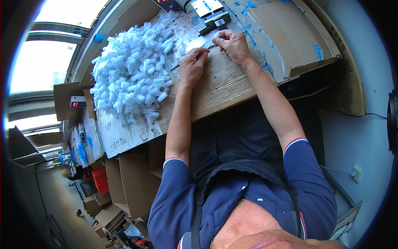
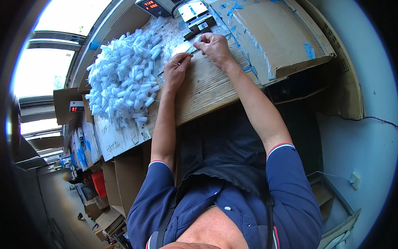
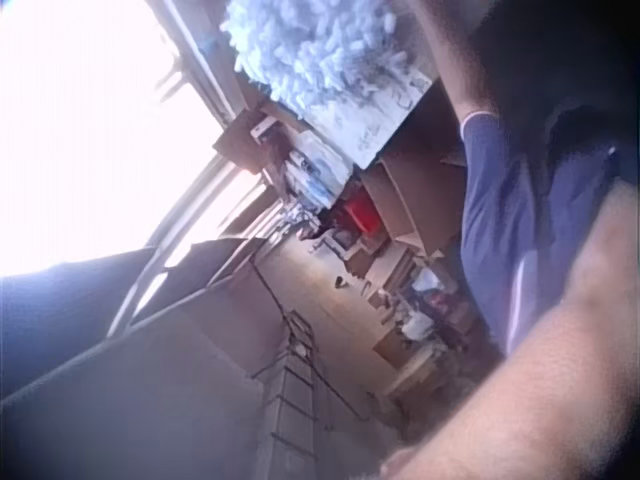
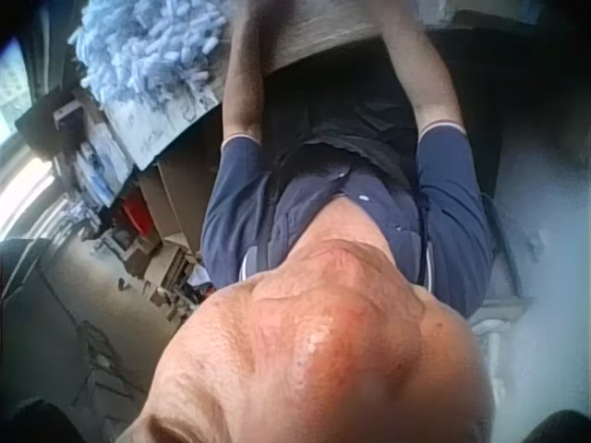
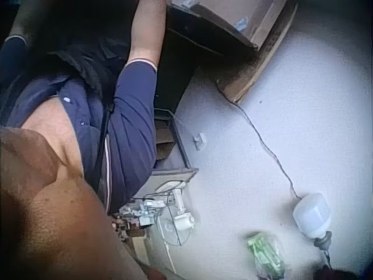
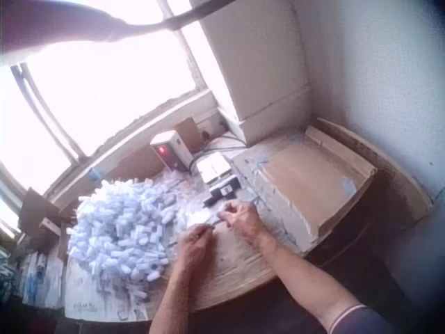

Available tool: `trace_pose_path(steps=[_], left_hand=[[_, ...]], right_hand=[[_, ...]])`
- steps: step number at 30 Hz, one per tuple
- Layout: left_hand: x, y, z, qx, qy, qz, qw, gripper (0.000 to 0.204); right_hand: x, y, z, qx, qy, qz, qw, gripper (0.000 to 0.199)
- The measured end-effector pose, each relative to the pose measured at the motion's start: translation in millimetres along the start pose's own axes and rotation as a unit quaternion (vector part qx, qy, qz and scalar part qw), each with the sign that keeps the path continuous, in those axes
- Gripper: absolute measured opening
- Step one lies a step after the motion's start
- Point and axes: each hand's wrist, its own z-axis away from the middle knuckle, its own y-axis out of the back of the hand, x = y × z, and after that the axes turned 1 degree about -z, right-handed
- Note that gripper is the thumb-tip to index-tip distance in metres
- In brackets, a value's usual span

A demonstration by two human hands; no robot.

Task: Measuring the dimensions of small white brushes using a caliper in a workshop setting.

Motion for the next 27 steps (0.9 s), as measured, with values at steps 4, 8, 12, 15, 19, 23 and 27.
trace_pose_path(steps=[4,8,12,15,19,23,27], left_hand=[[9.2,1.7,1.4,-0.023,0.05,0.046,0.997,0.018],[18.9,-1.3,21.0,-0.006,0.06,0.02,0.998,0.019],[3.9,1.5,43.8,0.063,-0.005,-0.014,0.998,0.022],[22.6,-0.5,73.8,0.154,-0.063,-0.042,0.985,0.018],[29.4,50.0,186.9,0.176,-0.108,-0.154,0.966,0.011],[1.0,93.7,327.2,0.242,0.015,-0.222,0.944,0.015],[-71.2,105.3,440.6,0.243,0.236,-0.3,0.892,0.015]], right_hand=[[-5.7,2.6,2.3,0.009,-0.018,-0.03,0.999,0.012],[-6.5,3.2,4.6,-0.037,-0.016,-0.024,0.999,0.013],[-2.2,-18.5,13.2,-0.114,0.026,0.043,0.992,0.019],[-11.2,-4.1,19.2,-0.171,-0.036,0.055,0.983,0.034],[-3.9,-8.5,14.5,-0.165,-0.026,0.16,0.973,0.03],[0.6,-25.8,24.6,-0.165,0.022,0.22,0.961,0.019],[-0.8,-56.5,44.9,-0.176,0.121,0.322,0.923,0.02]])
